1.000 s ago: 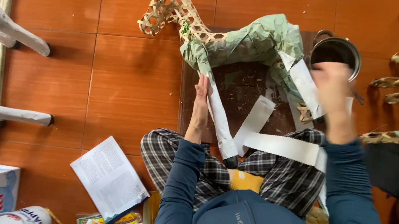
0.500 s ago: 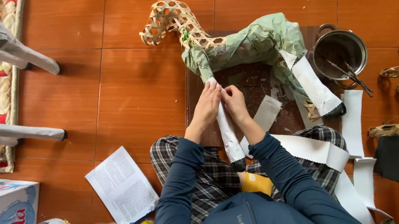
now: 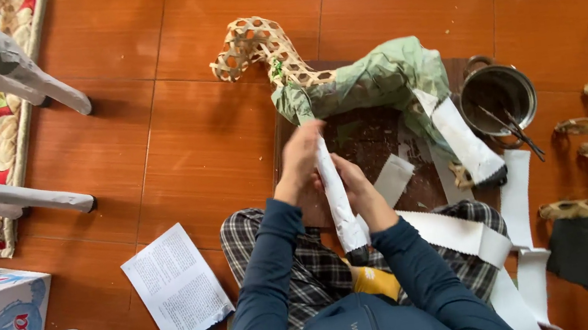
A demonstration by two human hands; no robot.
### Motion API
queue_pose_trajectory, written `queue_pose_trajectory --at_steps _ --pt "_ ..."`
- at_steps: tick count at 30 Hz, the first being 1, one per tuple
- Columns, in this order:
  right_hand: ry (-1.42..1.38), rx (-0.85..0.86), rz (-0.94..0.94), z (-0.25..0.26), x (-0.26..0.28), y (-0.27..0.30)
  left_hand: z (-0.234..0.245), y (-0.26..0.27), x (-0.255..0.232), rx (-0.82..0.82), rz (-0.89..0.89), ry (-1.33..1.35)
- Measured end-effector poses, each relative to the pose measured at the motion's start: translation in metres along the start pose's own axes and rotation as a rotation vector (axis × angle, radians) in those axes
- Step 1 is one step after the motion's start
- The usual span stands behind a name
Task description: Applying paper strips with adhesive to a giraffe-shaped frame to create a papier-mâché sculpture
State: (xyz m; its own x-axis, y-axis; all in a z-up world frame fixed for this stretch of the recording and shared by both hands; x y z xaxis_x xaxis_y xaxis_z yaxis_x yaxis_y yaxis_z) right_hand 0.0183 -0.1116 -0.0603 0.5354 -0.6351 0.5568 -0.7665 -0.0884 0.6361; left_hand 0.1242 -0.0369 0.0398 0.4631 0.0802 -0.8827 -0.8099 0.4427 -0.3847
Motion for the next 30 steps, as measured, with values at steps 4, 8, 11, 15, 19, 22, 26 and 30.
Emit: queue_pose_trajectory --at_steps 4,8,11,15,19,22,26,30 --pt "0.315 0.090 -0.153 -0.014 -0.016 0.081 0.059 0.081 0.026 -0.315 0.474 0.069" --pt "0.537 0.116 0.125 -0.015 -0.009 0.064 0.005 0.174 0.098 -0.151 0.667 0.025" --pt "0.851 -0.135 0.329 -0.039 0.054 0.070 -0.049 0.195 0.066 0.070 0.791 0.228" --pt "0.218 0.143 0.297 -0.111 0.096 0.134 -0.013 0.178 0.006 -0.140 0.847 0.678" --pt "-0.085 0.635 0.453 -0.129 0.115 0.181 0.043 0.089 -0.228 0.044 0.541 1.017" --pt "0.011 0.647 0.508 -0.104 0.102 0.194 0.113 0.141 -0.104 0.028 0.116 1.712" --pt "0.527 0.028 0.730 0.017 0.104 0.200 0.062 0.091 -0.224 0.039 0.343 1.557" --pt "0.713 -0.845 0.626 0.190 0.107 0.297 0.020 0.082 -0.199 -0.043 0.635 0.819"
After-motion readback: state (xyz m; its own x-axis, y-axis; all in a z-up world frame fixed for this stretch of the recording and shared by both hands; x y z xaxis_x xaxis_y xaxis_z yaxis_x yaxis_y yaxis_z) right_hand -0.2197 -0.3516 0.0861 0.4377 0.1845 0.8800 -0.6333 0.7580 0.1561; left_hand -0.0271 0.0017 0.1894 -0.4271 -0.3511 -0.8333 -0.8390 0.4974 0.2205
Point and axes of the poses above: each hand's wrist, its own y-axis away from the middle knuckle, its own z-axis out of the back of the hand, x = y × z, the point moved 10 cm from there along -y, towards the middle knuckle, and after that the axes turned 14 degrees about y, right-handed, at the moved point
